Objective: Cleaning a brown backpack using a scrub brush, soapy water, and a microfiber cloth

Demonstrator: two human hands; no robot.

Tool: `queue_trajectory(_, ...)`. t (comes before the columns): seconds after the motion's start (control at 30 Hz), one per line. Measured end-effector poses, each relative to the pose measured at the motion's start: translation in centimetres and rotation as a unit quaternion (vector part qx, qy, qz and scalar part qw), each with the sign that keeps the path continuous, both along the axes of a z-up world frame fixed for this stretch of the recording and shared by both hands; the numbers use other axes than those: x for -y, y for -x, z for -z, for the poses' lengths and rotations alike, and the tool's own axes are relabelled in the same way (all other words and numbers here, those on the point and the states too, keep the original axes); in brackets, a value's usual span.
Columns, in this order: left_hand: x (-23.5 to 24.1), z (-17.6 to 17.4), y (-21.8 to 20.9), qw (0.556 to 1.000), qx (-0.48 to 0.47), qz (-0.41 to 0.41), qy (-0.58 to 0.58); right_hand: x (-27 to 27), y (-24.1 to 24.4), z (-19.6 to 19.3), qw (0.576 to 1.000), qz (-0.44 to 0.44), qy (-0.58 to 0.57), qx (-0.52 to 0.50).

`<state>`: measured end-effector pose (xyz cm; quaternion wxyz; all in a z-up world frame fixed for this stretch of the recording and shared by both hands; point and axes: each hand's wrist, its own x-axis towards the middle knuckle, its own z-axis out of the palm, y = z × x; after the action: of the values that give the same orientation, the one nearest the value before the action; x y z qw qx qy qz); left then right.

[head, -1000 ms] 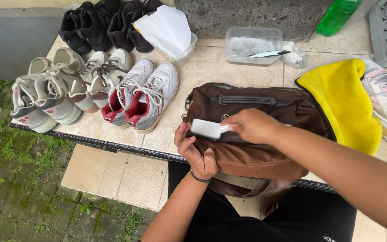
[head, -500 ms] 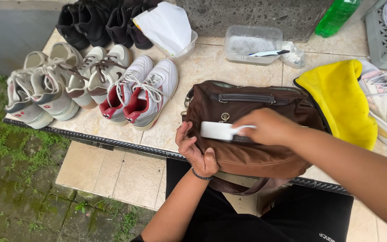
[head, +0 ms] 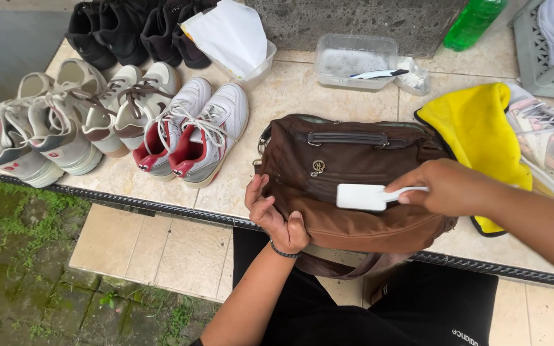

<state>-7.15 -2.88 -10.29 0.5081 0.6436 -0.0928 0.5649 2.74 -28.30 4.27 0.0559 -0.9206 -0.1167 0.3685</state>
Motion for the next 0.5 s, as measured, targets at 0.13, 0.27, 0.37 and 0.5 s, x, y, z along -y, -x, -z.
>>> queue_trajectory(0.13, -0.2, 0.4, 0.1, 0.999, -0.002, 0.008, -0.034, -4.5, 0.4, 1.2, 0.986, -0.073, -0.129, 0.072)
queue_trajectory(0.27, -0.3, 0.2, 0.0, 0.998, -0.003, 0.023, -0.054, -10.9, -0.7, 4.0, 0.976, -0.102, -0.147, 0.124)
queue_trajectory(0.37, -0.5, -0.2, 0.0, 0.999, -0.005, 0.019, -0.047, -12.3, -1.2, 4.6, 0.975, -0.074, -0.173, 0.12)
queue_trajectory(0.5, -0.5, -1.5, 1.5, 0.998, -0.059, 0.025, -0.027, -6.8, -0.6, 2.1, 0.975, -0.117, -0.158, 0.106)
